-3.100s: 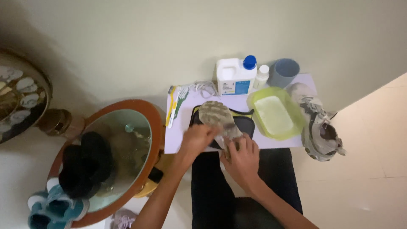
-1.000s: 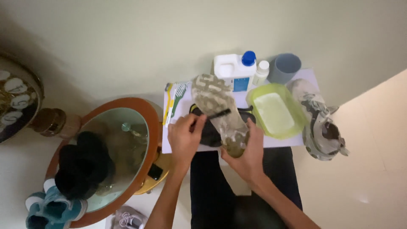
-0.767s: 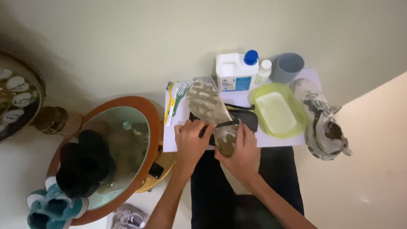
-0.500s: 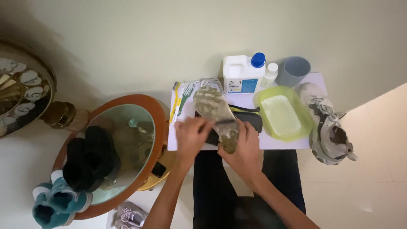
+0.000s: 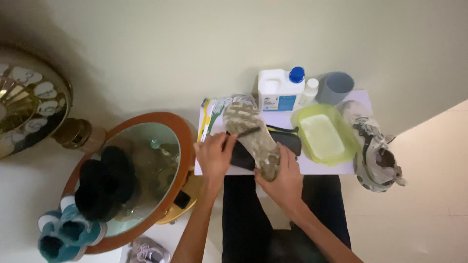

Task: Applying a liquid treatment to a shoe sole with a brush and then manually flexing the sole to prepare it for repair.

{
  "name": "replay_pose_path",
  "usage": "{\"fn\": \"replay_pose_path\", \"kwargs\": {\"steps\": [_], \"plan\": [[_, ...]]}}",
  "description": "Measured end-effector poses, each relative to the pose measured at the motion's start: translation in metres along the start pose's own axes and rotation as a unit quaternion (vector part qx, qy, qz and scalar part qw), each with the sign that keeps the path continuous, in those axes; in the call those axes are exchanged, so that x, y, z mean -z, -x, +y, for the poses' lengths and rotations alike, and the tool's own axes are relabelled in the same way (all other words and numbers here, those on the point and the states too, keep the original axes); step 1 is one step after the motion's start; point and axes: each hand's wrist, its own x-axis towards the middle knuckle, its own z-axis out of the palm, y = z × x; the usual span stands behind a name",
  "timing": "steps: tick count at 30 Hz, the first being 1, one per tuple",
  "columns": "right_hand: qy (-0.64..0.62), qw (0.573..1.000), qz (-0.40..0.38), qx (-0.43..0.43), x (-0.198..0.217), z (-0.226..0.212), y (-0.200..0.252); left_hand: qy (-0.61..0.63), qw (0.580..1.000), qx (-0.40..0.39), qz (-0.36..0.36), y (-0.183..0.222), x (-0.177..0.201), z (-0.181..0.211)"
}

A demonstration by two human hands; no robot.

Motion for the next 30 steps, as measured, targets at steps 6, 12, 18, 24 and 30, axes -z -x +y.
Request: {"fn": "replay_pose_path", "kwargs": {"steps": [6,12,18,24,30], "plan": [[-0.110,0.992,0.068,0.015,0.020,-0.020,-0.004,0.023,0.997,-0.074,0.005,-0.005,0.032,0.029],[-0.150,0.986,0.068,0.002,0.001,-0.019,-0.017,-0.064,0.995,-0.070,0.024,-0.016,0.030,0.027],[-0.091,0.994,0.025,-0.048,-0.010,0.002,-0.009,-0.003,0.988,-0.131,-0.084,0.006,0.003,0.025],[-0.116,0.989,-0.003,-0.089,-0.004,0.003,-0.002,0.014,0.997,-0.033,-0.064,-0.018,0.008,0.014],[-0.142,0.980,-0.033,-0.136,0.009,-0.007,-0.005,-0.033,0.997,-0.066,-0.038,-0.017,0.000,0.008]]}}
